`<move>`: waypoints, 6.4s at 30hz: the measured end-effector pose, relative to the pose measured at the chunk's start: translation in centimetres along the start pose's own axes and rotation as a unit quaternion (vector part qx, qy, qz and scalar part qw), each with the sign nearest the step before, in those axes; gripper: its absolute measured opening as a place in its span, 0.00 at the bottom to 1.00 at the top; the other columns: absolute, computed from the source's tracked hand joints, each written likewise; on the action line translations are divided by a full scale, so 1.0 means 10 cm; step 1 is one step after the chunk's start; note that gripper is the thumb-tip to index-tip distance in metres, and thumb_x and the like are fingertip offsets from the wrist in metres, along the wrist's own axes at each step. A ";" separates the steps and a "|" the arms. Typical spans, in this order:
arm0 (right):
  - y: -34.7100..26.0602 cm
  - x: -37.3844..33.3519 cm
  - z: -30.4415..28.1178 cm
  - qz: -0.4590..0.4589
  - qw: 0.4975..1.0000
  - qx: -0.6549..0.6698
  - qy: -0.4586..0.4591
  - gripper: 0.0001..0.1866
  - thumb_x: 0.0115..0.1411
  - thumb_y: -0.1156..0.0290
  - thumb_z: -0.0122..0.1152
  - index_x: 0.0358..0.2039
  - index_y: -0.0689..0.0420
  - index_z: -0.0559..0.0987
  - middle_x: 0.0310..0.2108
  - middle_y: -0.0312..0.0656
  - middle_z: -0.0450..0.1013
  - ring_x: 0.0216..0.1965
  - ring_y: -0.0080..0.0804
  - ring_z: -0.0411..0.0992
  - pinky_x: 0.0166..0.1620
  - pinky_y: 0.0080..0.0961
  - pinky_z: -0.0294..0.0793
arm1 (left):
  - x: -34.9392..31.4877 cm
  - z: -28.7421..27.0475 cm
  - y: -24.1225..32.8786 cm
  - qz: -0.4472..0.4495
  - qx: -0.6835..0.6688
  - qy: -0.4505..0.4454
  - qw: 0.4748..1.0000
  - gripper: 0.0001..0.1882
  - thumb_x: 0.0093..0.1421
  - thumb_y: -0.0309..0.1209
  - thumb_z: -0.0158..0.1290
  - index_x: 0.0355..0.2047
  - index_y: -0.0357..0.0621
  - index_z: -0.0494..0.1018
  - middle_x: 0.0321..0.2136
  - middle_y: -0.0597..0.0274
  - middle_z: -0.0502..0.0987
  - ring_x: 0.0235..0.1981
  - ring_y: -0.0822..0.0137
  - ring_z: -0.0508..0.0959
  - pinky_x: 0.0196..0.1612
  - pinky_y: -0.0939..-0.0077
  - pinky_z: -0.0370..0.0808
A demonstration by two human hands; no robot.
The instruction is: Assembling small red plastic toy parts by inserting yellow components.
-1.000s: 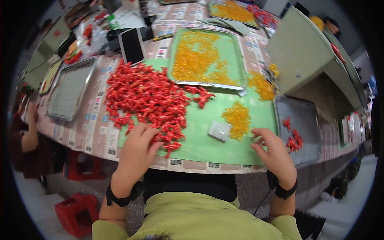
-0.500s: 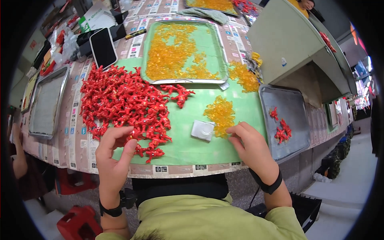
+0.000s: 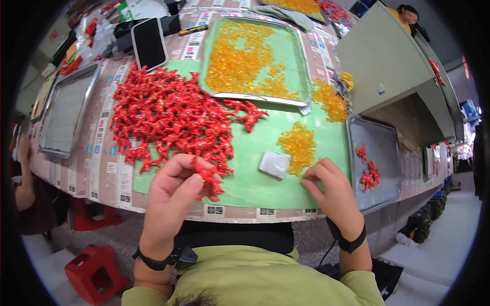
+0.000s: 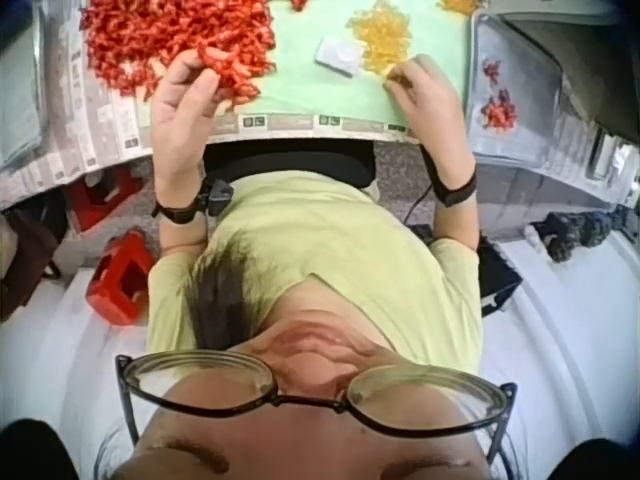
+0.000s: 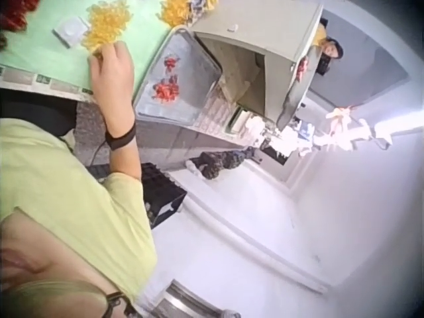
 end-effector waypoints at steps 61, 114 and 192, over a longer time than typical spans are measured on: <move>-0.40 0.28 -0.07 -0.089 0.994 0.050 0.034 0.06 0.49 0.79 0.62 0.28 0.57 0.76 0.24 0.41 0.71 0.28 0.38 0.70 0.34 0.29 0.65 | -0.08 -0.05 0.10 0.115 0.130 0.037 0.984 0.08 0.59 0.21 0.47 0.40 0.34 0.69 0.46 0.41 0.70 0.42 0.61 0.75 0.45 0.68 0.76; -0.46 -0.08 -0.19 -0.071 0.889 0.412 0.186 0.05 0.59 0.74 0.56 0.35 0.61 0.73 0.30 0.44 0.76 0.32 0.30 0.74 0.46 0.35 0.69 | 0.05 0.21 0.10 0.090 0.155 0.009 0.984 0.19 0.54 0.18 0.51 0.48 0.37 0.67 0.50 0.51 0.66 0.41 0.68 0.74 0.43 0.76 0.73; -0.26 0.21 0.00 -0.016 0.988 0.156 0.010 0.10 0.50 0.88 0.55 0.32 0.63 0.77 0.28 0.44 0.76 0.31 0.34 0.76 0.35 0.23 0.73 | -0.06 -0.01 0.05 0.095 0.185 0.011 0.978 0.16 0.52 0.17 0.56 0.43 0.33 0.71 0.44 0.46 0.72 0.43 0.61 0.76 0.44 0.71 0.77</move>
Point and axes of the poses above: each hand's wrist, its own x-axis towards the middle knuckle, its own z-axis out of the palm, y = z × x, the point moved 6 cm from there along x, towards the middle knuckle
